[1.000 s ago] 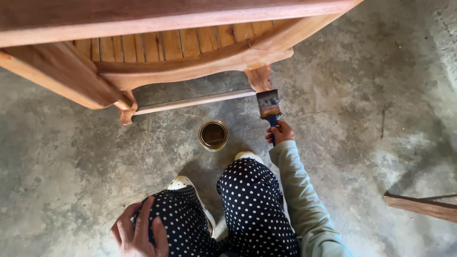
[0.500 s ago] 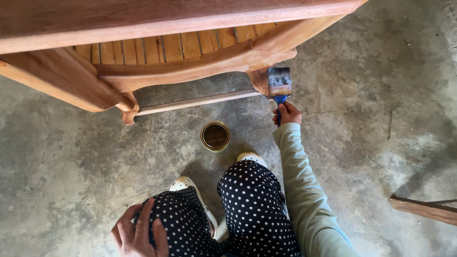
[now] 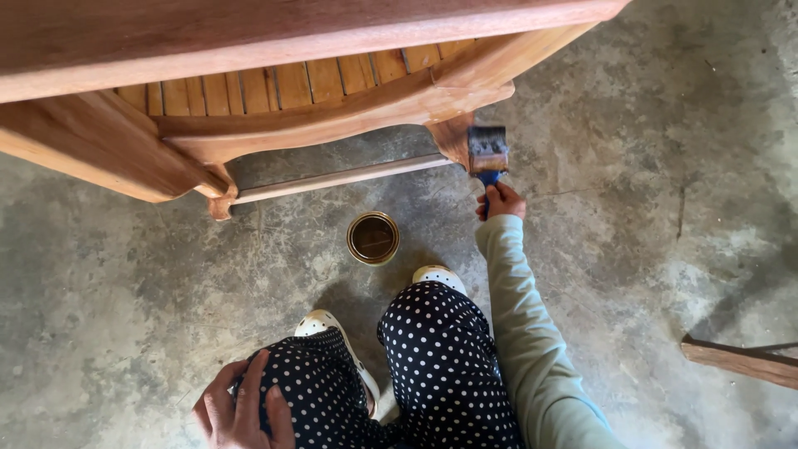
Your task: The recorder is painting or staining a wooden chair using a brush and a can of paint.
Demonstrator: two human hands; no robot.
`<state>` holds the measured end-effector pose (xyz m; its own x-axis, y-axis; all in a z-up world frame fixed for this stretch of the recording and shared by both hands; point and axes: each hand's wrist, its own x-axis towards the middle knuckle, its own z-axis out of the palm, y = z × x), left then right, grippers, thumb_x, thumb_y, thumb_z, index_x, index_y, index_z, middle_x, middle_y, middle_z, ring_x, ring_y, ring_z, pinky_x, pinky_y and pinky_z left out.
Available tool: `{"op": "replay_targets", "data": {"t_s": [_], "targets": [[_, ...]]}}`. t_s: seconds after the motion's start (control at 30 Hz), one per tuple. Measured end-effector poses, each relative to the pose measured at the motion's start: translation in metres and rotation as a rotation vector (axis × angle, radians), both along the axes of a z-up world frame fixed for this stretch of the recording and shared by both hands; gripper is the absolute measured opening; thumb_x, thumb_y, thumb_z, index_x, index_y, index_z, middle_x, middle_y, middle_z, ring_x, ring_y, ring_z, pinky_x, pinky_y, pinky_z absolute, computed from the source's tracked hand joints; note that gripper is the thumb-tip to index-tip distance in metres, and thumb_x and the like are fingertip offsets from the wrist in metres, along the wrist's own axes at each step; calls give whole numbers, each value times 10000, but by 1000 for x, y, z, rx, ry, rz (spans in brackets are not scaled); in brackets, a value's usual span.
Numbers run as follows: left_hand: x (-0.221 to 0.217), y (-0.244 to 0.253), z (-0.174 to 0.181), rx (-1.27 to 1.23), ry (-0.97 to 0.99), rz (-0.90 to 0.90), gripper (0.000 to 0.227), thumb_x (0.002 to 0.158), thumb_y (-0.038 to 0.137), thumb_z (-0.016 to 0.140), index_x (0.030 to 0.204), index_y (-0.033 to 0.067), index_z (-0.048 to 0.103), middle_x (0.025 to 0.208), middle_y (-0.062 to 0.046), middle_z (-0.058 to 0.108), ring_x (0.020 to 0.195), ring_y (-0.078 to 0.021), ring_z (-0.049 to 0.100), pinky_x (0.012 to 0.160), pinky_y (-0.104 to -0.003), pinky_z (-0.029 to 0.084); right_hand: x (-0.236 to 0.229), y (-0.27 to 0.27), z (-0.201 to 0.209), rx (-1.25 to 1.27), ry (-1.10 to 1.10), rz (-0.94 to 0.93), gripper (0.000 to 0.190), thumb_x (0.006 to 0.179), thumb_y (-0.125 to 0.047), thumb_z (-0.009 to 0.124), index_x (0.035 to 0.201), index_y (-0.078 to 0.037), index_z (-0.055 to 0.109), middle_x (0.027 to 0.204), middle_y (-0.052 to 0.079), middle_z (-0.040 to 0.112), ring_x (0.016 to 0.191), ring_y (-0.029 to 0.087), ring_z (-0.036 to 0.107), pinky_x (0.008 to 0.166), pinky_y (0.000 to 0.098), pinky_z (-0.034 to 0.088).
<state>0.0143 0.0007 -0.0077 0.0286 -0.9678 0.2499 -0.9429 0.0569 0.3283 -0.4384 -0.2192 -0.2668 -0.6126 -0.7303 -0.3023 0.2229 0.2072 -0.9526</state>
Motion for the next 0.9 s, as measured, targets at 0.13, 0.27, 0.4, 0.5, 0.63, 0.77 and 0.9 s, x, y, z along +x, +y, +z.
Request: {"op": "replay_targets", "data": {"t_s": [0.13, 0.27, 0.4, 0.5, 0.63, 0.77, 0.9], "targets": [[-2, 2, 4, -21, 18, 26, 417, 870, 210, 642, 1273, 127, 708, 1289, -128, 601, 1225, -336, 509, 1111, -498, 412, -2, 15, -7, -78, 11, 3, 303, 996, -130, 620, 1257, 10, 681, 771, 80, 709, 511, 133, 602, 445, 291, 492], [-6, 1, 13, 10, 39, 18, 430, 877, 192, 635, 1297, 131, 705, 1305, -138, 598, 1217, -337, 516, 1092, -490, 430, -1, 6, 2, -214, 45, 56, 297, 1020, -146, 624, 1272, -1, 684, 778, 72, 710, 528, 126, 614, 450, 288, 492], [-10, 0, 16, 12, 9, 15, 441, 872, 192, 635, 1303, 122, 697, 1304, -140, 597, 1218, -358, 523, 1099, -507, 423, -9, 6, -30, 38, 104, 29, 296, 991, -138, 639, 1246, -5, 707, 753, 83, 709, 502, 140, 606, 424, 299, 472], [-25, 6, 33, -50, 95, -43, 408, 887, 202, 650, 1275, 83, 695, 1270, -146, 605, 1163, -319, 569, 1035, -475, 465, -14, 32, -53, 125, 97, 46, 297, 983, -141, 641, 1243, -10, 705, 749, 93, 708, 490, 152, 601, 413, 311, 462], [-29, 26, -27, 768, 1477, -240, 164, 844, 78, 870, 943, 3, 763, 970, -183, 779, 915, -302, 721, 818, -409, 619, -17, 82, -54, 167, 27, 103, 316, 979, -156, 631, 1260, -21, 680, 775, 87, 716, 498, 146, 617, 431, 303, 500], [-159, 19, 87, 650, 1336, -257, 195, 839, 109, 855, 985, 21, 759, 1021, -170, 765, 974, -297, 709, 865, -417, 596, -12, 118, -57, 167, -8, 138, 337, 993, -164, 628, 1288, -6, 661, 793, 92, 723, 504, 150, 614, 430, 303, 471], [-261, 74, 183, 492, 1149, -379, 246, 833, 149, 835, 1041, 43, 754, 1089, -154, 746, 1051, -291, 693, 929, -428, 567, -8, 134, -54, 139, 15, 141, 344, 994, -160, 633, 1289, 14, 667, 799, 97, 727, 516, 150, 627, 437, 300, 494]]}}
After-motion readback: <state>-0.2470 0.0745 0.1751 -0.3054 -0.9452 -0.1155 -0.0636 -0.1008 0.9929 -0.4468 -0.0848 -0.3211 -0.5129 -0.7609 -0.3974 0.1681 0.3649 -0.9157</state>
